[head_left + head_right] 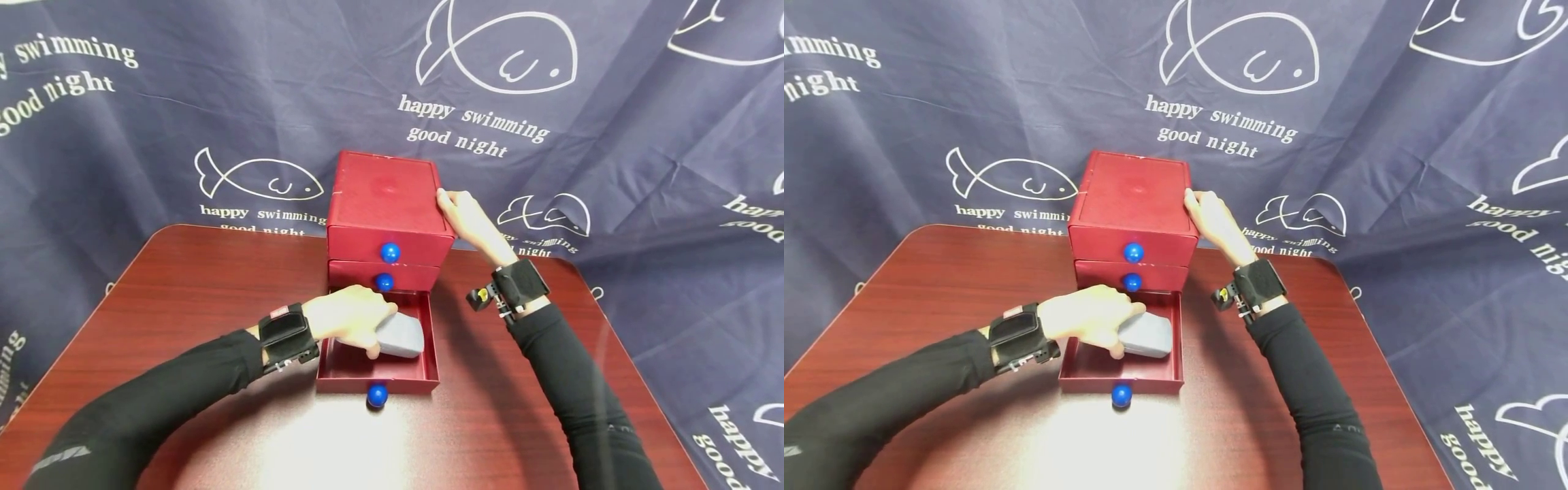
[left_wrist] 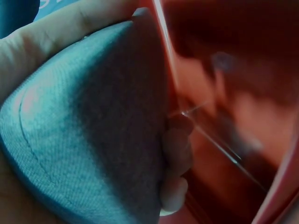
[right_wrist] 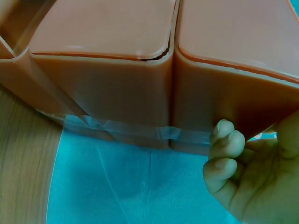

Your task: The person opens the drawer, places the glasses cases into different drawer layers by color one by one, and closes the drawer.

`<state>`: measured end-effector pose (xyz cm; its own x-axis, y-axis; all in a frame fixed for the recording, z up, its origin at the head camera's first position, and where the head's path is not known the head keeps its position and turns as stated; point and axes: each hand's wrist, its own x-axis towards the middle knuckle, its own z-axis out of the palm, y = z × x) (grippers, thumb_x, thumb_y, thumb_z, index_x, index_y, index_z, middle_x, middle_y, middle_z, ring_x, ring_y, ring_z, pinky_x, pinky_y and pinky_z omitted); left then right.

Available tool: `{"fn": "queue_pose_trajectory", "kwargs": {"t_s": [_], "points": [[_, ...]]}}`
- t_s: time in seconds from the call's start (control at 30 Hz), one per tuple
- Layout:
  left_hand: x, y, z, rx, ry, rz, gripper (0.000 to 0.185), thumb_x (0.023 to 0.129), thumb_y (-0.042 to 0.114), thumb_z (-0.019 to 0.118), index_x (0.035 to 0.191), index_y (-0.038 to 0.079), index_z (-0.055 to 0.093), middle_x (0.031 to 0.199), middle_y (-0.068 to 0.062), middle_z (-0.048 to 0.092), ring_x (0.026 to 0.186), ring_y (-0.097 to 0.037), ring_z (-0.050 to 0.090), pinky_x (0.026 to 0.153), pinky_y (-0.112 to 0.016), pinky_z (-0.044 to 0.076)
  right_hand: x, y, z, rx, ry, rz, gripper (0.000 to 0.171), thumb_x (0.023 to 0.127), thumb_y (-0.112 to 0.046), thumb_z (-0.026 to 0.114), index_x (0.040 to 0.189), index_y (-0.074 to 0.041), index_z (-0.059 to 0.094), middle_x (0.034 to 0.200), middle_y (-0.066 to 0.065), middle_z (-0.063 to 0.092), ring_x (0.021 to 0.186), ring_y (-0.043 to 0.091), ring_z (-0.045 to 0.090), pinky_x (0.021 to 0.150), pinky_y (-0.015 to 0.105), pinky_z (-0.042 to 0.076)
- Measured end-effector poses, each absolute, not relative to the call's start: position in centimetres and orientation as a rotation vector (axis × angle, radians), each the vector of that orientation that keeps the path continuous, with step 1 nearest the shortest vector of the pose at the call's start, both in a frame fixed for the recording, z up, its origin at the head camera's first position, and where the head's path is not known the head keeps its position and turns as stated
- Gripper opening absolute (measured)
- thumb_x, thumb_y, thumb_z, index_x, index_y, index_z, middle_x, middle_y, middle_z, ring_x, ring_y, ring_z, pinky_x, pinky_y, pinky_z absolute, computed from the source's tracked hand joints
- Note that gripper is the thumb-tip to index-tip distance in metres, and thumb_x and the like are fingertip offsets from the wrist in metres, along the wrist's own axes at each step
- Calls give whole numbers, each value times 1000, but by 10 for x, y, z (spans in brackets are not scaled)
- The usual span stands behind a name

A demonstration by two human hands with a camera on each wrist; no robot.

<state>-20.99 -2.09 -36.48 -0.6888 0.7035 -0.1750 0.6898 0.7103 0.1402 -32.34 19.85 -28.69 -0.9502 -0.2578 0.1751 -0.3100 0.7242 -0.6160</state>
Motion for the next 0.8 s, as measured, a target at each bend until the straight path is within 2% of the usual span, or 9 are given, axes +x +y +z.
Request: {"fn": "queue_pose_trajectory", "kwargs": {"t_s": [0.33,0.6,0.8], "points": [[-210,-12,-372,1108,2729,5,41,66,39,86,93,16,64,76,3,66,67,-16,58,68,-31,52,-323,195,-288,443,-2835,1068,43,108,-30,40,74,-10,57,59,-3,54,56,12,54,64,28,42],[-209,-8,-373,1086,2722,-14,41,68,39,86,95,17,65,79,3,66,69,-16,58,70,-30,51,-323,196,-287,468,-2840,1052,43,108,-30,39,76,-9,58,58,-5,54,55,9,52,63,27,42],[-212,-7,-373,1092,2709,11,41,67,40,86,94,18,66,75,5,65,68,-16,57,65,-29,49,-322,197,-287,455,-2832,1071,43,108,-31,39,76,-9,58,59,-3,55,56,11,54,65,27,43]]}}
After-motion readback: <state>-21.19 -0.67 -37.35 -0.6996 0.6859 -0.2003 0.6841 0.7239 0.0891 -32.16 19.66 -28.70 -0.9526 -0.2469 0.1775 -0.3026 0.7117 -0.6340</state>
